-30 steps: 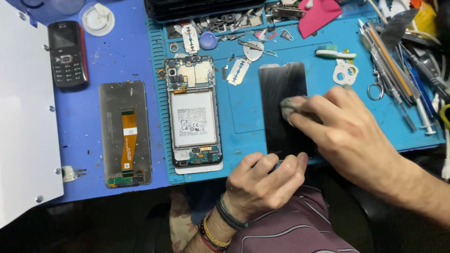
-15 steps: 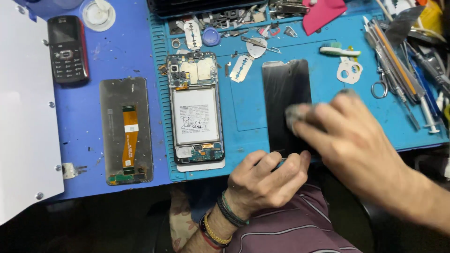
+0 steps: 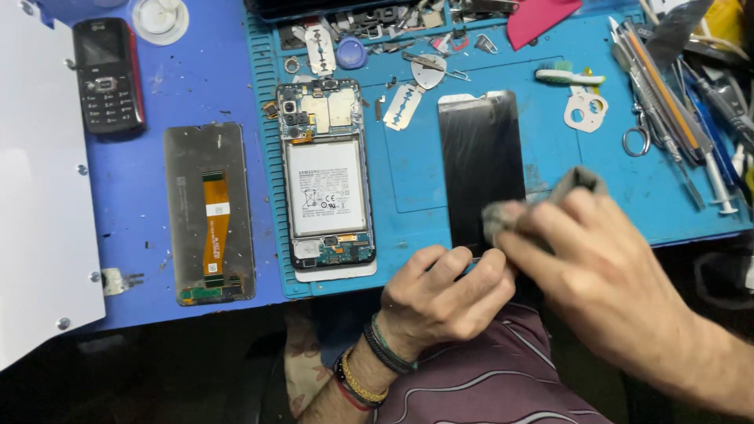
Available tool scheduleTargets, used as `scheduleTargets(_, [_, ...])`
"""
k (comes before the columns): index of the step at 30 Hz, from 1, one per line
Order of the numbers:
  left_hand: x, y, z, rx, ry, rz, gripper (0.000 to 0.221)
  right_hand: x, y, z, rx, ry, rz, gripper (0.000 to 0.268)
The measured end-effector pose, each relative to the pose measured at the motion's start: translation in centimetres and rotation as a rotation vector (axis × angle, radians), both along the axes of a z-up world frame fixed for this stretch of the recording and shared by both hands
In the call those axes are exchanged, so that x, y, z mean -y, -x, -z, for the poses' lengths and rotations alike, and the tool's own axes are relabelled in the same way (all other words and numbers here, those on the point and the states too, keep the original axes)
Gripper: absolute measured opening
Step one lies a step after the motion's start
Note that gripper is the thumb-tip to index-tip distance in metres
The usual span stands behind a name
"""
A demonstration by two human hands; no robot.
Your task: The person wipes a detached smartphone screen with a cloth on a blue workbench. They repeatedly rub the surface, flip the screen over to clean the other side, and occasionally reach for a spray bottle to apply liquid before continuing to wipe.
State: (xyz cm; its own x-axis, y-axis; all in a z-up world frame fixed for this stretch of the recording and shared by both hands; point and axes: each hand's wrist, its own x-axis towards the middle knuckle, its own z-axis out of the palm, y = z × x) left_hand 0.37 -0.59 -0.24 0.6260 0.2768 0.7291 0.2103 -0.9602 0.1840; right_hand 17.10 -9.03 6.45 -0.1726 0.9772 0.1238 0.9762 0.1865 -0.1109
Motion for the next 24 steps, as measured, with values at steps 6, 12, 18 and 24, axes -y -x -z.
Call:
scheduleTargets(6, [0.0,-0.5,-0.3,0.044,-0.036,-0.042,0.012,-2.6,-1.7,0.7,0.120,-0.127,0.075,0.038])
scheduleTargets(12, [0.1,-0.3,0.0,0.012,-0.051,-0.036,0.013,-4.3,-4.1,1.8,0.219,-0.229,0.159,0.029])
scheduleTargets(18, [0.1,-0.3,-0.4,0.027,-0.028,-0.043,0.008,0.3,-1.2,-0.2,0.206,-0.003,0.111,0.044])
scheduleTargets(24, [0.1,-0.5,-0.3,0.039,-0.044,-0.042,0.010,-1.8,-1.5,-0.1,0.242,-0.115,0.124,0.042])
